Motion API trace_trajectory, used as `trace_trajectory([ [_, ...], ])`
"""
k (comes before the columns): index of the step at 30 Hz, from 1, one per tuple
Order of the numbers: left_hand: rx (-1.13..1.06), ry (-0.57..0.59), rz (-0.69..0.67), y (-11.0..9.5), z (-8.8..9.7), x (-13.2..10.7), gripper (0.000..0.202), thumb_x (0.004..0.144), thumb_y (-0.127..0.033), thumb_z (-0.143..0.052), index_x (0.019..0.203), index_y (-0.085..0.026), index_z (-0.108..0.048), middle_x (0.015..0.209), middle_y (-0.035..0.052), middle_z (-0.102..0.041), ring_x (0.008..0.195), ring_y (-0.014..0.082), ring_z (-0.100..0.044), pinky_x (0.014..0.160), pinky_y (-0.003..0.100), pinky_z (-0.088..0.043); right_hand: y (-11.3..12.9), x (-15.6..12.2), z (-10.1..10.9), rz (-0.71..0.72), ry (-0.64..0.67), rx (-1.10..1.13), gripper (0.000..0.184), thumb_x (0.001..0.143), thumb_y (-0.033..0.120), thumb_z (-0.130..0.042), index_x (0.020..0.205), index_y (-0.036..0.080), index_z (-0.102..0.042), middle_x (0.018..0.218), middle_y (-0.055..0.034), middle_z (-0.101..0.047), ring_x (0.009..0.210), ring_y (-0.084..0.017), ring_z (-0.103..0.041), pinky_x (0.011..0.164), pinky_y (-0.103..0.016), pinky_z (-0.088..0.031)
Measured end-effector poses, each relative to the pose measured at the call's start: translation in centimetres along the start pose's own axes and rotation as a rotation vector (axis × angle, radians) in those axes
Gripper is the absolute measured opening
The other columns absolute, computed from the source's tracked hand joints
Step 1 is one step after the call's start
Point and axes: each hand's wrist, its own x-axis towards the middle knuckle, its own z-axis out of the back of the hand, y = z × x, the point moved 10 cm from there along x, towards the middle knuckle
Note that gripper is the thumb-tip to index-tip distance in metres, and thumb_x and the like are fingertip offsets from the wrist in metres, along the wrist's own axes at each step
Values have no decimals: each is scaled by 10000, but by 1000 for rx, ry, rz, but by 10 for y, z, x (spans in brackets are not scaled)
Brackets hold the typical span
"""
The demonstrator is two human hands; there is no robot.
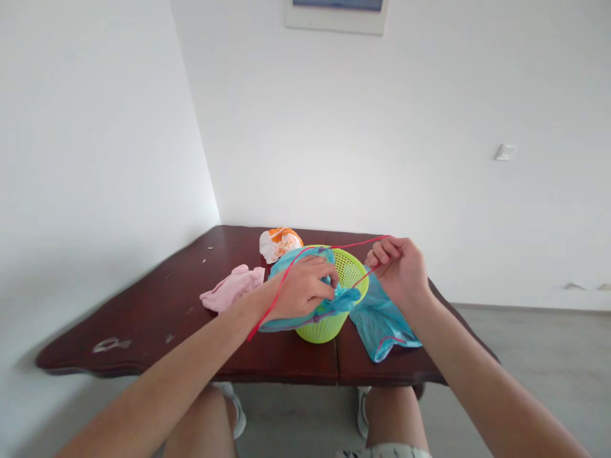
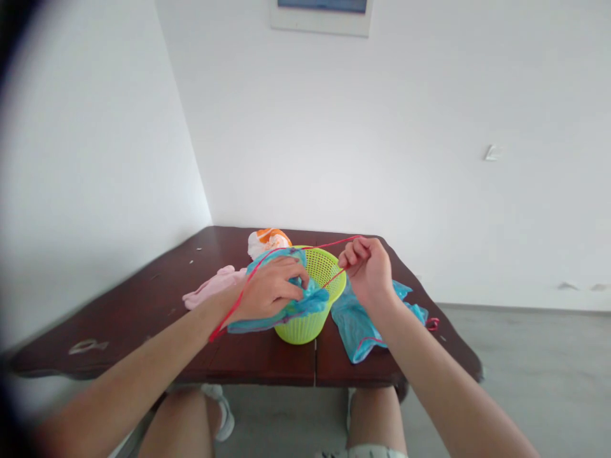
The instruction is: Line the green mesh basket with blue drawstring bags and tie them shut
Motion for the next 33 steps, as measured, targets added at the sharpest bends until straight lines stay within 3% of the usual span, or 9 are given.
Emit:
trace_trajectory([
  [3,-44,11,19,15,13,-11,355,1020,-33,-596,831,-237,-817,1179,80,-821,1068,268,-747,1038,478,-569,15,6,19,-84,-73,154,503,821,206,-687,704,271,-203,577,50,-303,536,-134,-387,530,-280,-478],
  [6,-92,12,96,32,24,-24,371,1094,-120,-575,888,-242,-859,1189,87,-845,1067,270,-773,1099,499,-577,22,8,29,-138,-111,219,438,813,160,-668,709,266,-256,578,63,-334,498,-113,-372,476,-263,-444],
  [10,-237,22,202,44,33,-36,287,1160,-313,-635,1260,-288,-903,1369,109,-844,1249,316,-782,1189,521,-579,19,5,17,-165,-51,171,156,874,174,-680,811,231,-549,657,66,-498,458,-79,-360,415,-230,-399],
  [12,-372,-26,201,43,42,-38,391,1202,-489,-618,1453,-295,-847,1455,131,-821,1358,340,-753,1229,521,-561,18,1,5,-174,16,136,62,891,179,-685,946,205,-673,706,55,-586,448,-74,-362,396,-218,-393],
  [17,-856,-414,250,62,79,-45,947,1108,-958,-369,1479,-226,-842,1425,192,-814,1307,356,-770,1129,464,-622,36,-10,-11,-61,102,136,409,962,126,-601,1318,229,-772,1074,-16,-858,432,-57,-325,376,-173,-433],
  [20,-1064,-633,310,81,89,-56,969,1005,-1022,-538,1455,-222,-849,1468,186,-810,1344,359,-764,1114,446,-647,42,-14,-4,-6,63,155,541,934,68,-557,1386,280,-764,1475,-44,-832,497,-42,-454,448,-136,-538],
  [23,-1183,-798,374,98,91,-67,896,1008,-976,-636,1568,-292,-778,1534,142,-799,1388,327,-761,1095,426,-672,39,-15,5,40,23,152,646,921,18,-600,1468,340,-722,1608,-22,-770,621,-32,-614,595,-112,-647],
  [28,-1012,-997,526,108,91,-73,658,1123,-767,-688,1603,-318,-712,1717,138,-684,1535,308,-696,1180,432,-642,24,-12,11,114,-39,144,553,1025,141,-776,1502,391,-649,1578,-20,-781,613,-26,-626,573,-110,-649],
  [33,-591,-1020,442,76,93,-42,781,1137,-820,-597,1792,-425,-442,1975,111,-299,1797,372,-381,1362,557,-508,7,-9,-3,121,-85,138,327,1028,385,-880,1219,338,-619,1526,-43,-800,520,-34,-512,447,-141,-557],
])
